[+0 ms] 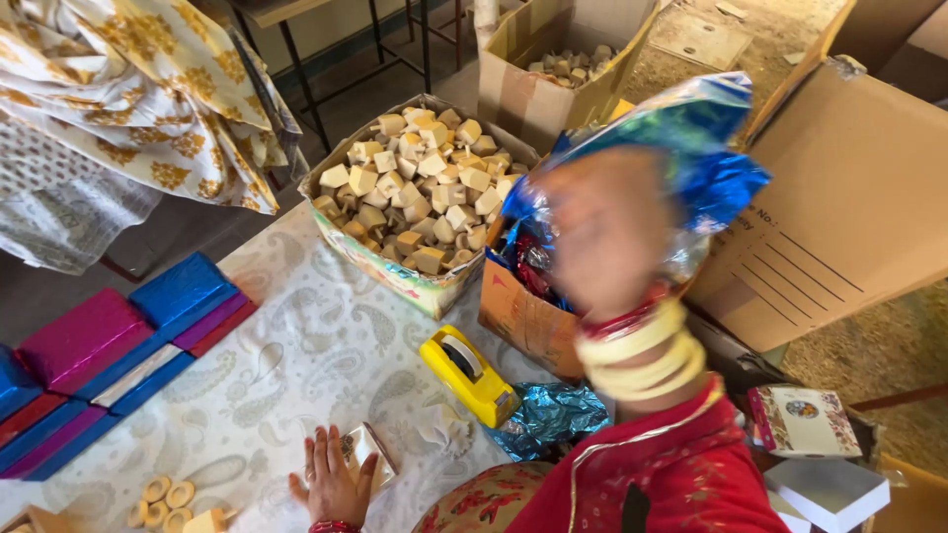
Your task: The person places small wooden components into a silver and blue foil wrapper, seals the foil around the items by hand, and secures it with tape using a desktop dispenser.
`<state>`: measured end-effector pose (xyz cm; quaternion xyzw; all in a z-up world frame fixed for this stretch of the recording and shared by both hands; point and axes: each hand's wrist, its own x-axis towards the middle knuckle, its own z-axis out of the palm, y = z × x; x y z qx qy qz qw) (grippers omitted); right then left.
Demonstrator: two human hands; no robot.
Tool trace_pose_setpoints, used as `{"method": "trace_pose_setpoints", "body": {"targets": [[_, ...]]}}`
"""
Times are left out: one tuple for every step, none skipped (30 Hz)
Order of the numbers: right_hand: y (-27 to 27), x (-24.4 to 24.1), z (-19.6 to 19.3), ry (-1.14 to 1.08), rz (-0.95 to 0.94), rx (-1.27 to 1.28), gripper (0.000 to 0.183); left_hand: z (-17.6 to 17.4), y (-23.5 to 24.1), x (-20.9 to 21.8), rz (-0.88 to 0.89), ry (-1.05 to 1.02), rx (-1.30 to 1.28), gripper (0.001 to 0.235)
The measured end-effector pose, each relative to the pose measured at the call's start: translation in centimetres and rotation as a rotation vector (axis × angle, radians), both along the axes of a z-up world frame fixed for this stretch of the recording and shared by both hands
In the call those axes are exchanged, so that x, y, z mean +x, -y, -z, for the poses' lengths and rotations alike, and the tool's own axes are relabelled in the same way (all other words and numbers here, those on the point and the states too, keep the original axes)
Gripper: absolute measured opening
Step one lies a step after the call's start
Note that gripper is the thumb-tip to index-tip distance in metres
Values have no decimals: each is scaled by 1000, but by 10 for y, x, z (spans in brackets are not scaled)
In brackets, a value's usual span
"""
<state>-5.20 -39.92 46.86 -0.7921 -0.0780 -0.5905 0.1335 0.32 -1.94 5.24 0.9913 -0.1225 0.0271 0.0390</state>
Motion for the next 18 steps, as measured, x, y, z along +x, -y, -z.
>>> {"method": "trace_pose_setpoints", "body": {"targets": [[-18, 9, 7, 4, -6, 1, 14, -17, 8, 4, -6, 4, 1, 94], [-37, 17, 15, -98, -153, -154, 9, -35, 12, 5, 144, 34, -461, 94], [-57, 25, 23, -197, -301, -310, 16, -51, 16, 7, 289, 73, -926, 94], [-69, 31, 41, -202, -313, -303, 16, -85, 24, 4, 276, 70, -920, 94], [-83, 36, 60, -297, -397, -404, 24, -118, 32, 2, 324, -43, -1099, 99], [-95, 43, 77, -387, -484, -517, 35, -150, 43, 2, 370, -149, -1286, 103], [-109, 42, 99, -387, -499, -521, 35, -165, 48, 4, 355, -143, -1288, 103], [-122, 41, 121, -473, -523, -591, 19, -179, 52, 4, 469, -260, -1509, 105], [-135, 39, 144, -557, -547, -662, 7, -193, 56, 5, 586, -380, -1727, 107], [-139, 37, 158, -562, -561, -664, 7, -190, 56, 4, 571, -376, -1731, 107], [-143, 35, 171, -560, -618, -659, 7, -187, 57, 3, 509, -544, -1803, 101], [-146, 34, 183, -557, -670, -655, 9, -185, 59, 4, 450, -714, -1868, 95], [-141, 25, 174, -560, -680, -657, 9, -170, 59, 4, 440, -709, -1872, 95], [-135, 17, 165, -506, -687, -562, 18, -155, 59, 4, 314, -816, -1919, 89], [-130, 9, 156, -452, -692, -467, 29, -140, 59, 4, 185, -922, -1959, 83], [-119, 2, 158, -462, -696, -468, 29, -136, 63, 3, 176, -926, -1966, 83], [-109, -5, 160, -455, -649, -393, 32, -131, 66, 3, 178, -951, -2006, 69], [-99, -14, 163, -457, -604, -316, 36, -125, 68, -1, 170, -980, -2048, 57]]}}
